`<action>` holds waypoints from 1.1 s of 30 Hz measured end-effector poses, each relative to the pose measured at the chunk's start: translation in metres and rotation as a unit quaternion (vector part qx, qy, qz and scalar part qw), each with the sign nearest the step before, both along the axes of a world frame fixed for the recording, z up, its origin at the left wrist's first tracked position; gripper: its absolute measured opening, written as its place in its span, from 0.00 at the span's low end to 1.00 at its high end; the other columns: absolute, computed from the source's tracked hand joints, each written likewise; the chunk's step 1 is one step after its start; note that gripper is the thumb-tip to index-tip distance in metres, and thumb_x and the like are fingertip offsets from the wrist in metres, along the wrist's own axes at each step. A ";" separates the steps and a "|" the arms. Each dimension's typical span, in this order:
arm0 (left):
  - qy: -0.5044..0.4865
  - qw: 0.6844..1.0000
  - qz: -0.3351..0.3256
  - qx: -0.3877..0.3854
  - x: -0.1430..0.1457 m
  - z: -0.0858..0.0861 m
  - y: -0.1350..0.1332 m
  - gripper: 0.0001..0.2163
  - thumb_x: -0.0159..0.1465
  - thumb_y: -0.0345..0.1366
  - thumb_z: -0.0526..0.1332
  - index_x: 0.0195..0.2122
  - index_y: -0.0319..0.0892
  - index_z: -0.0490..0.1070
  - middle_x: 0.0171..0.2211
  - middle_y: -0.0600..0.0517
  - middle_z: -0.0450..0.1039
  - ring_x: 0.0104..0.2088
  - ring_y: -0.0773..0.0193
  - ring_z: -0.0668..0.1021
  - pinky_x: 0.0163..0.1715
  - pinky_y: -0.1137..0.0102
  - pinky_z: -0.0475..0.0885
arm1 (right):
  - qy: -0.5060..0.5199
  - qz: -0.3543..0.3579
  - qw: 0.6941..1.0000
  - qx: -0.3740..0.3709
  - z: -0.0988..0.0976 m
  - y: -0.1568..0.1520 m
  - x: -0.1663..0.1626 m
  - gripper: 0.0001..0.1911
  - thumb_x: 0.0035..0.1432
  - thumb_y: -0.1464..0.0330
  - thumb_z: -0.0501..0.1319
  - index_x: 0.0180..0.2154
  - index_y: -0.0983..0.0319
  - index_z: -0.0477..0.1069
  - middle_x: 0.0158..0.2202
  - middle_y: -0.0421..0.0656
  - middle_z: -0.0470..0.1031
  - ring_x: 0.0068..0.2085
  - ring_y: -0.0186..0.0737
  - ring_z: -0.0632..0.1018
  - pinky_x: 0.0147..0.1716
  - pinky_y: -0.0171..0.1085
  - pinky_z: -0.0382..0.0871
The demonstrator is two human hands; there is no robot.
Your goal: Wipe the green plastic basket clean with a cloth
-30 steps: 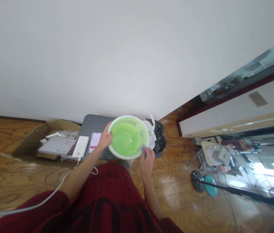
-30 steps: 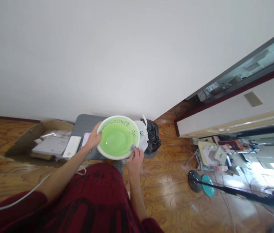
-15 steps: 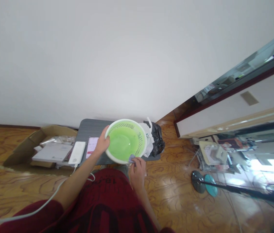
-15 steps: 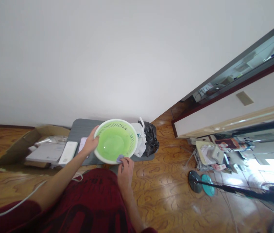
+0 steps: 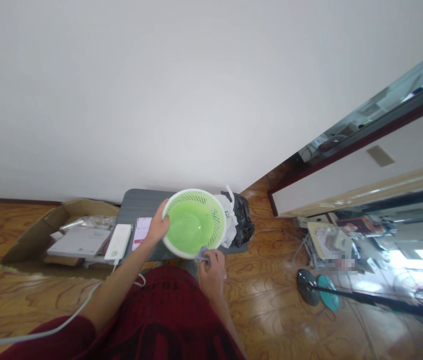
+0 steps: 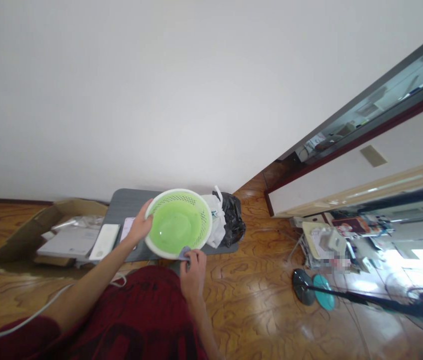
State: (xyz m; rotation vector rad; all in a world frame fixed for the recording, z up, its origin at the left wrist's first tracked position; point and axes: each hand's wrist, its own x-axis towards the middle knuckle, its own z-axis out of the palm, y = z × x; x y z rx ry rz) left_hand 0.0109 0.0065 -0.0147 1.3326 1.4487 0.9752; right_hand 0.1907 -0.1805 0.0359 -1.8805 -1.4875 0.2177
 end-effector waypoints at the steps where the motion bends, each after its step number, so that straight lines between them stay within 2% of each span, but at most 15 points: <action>1: -0.002 1.000 0.001 0.001 0.000 -0.001 0.000 0.30 0.62 0.32 0.54 0.68 0.44 0.60 0.66 0.49 0.63 0.65 0.56 0.66 0.68 0.59 0.56 | 0.000 0.011 1.000 0.004 -0.001 -0.002 -0.004 0.11 0.55 0.78 0.57 0.38 0.60 0.73 0.42 0.46 0.70 0.46 0.41 0.71 0.48 0.38 0.67; 5: -0.010 1.000 0.005 0.007 0.000 -0.002 0.000 0.31 0.62 0.32 0.55 0.68 0.45 0.60 0.66 0.49 0.64 0.65 0.55 0.67 0.67 0.58 0.57 | 0.006 0.034 0.999 0.010 -0.002 -0.005 -0.008 0.11 0.54 0.78 0.57 0.36 0.60 0.73 0.41 0.46 0.70 0.45 0.41 0.72 0.48 0.38 0.67; 16: -0.008 1.000 0.001 0.008 0.000 0.003 -0.001 0.31 0.62 0.31 0.55 0.68 0.44 0.60 0.66 0.49 0.63 0.66 0.55 0.66 0.68 0.58 0.56 | 0.014 -0.036 0.999 -0.006 0.003 0.017 0.039 0.10 0.58 0.78 0.54 0.39 0.62 0.71 0.42 0.47 0.70 0.48 0.42 0.70 0.52 0.41 0.65; 19: -0.004 1.000 0.003 0.005 0.000 0.005 -0.001 0.31 0.62 0.31 0.55 0.68 0.43 0.60 0.66 0.48 0.63 0.66 0.54 0.66 0.68 0.57 0.56 | 0.013 -0.034 0.999 -0.009 0.005 0.015 0.034 0.10 0.58 0.78 0.55 0.39 0.62 0.72 0.43 0.47 0.70 0.48 0.42 0.71 0.52 0.40 0.65; 27: -0.003 1.000 0.003 -0.002 0.000 0.006 -0.001 0.30 0.62 0.31 0.55 0.68 0.45 0.60 0.66 0.50 0.64 0.65 0.55 0.67 0.68 0.58 0.57 | -0.006 0.025 0.999 -0.024 0.007 -0.003 -0.002 0.12 0.56 0.79 0.57 0.39 0.60 0.75 0.43 0.46 0.71 0.45 0.41 0.72 0.47 0.38 0.68; 33: -0.009 1.000 0.002 0.006 0.000 0.004 -0.001 0.30 0.62 0.31 0.55 0.68 0.44 0.61 0.66 0.50 0.64 0.66 0.56 0.66 0.68 0.59 0.55 | -0.021 0.014 1.000 -0.018 0.009 0.012 0.023 0.18 0.62 0.77 0.53 0.47 0.61 0.78 0.45 0.49 0.71 0.49 0.42 0.72 0.52 0.41 0.68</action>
